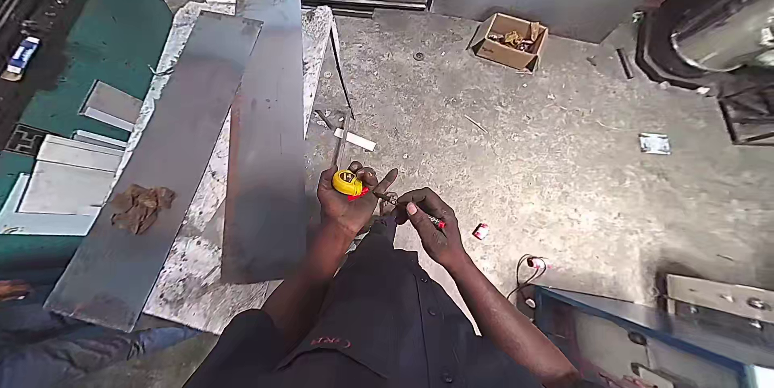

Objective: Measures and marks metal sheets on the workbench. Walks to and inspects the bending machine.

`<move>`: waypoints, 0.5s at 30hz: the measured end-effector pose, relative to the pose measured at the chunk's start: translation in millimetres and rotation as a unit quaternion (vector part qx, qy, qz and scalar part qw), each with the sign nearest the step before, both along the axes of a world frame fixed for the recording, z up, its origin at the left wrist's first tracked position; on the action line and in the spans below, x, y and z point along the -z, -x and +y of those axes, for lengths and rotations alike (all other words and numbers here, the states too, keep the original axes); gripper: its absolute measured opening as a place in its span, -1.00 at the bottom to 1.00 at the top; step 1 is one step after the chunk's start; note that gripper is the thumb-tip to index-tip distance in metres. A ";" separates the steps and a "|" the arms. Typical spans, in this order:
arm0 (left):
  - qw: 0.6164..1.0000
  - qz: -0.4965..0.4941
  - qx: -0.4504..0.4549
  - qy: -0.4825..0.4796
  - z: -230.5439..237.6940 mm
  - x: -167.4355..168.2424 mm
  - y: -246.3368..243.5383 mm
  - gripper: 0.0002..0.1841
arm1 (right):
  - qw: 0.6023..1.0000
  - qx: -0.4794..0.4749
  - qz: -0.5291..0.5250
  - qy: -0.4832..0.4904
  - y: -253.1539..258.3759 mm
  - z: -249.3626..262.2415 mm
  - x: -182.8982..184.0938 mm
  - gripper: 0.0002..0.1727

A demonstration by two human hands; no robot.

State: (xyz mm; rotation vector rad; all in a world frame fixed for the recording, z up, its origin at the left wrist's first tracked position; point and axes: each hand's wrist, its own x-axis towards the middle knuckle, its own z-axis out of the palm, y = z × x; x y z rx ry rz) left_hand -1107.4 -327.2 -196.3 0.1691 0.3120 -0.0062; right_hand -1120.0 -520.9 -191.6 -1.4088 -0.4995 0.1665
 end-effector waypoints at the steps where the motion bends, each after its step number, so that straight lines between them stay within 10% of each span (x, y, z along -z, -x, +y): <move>1: 1.000 -0.007 -0.005 0.006 -3.8 4.3 -25.2 -0.46 | 1.000 -0.004 0.006 -0.006 -29.2 -3.6 3.7 -0.67; 15: 0.991 -0.122 0.015 0.044 -56.8 -15.3 -386.3 -0.54 | 0.999 -0.042 -0.013 -0.014 -402.2 -51.5 -25.8 -0.67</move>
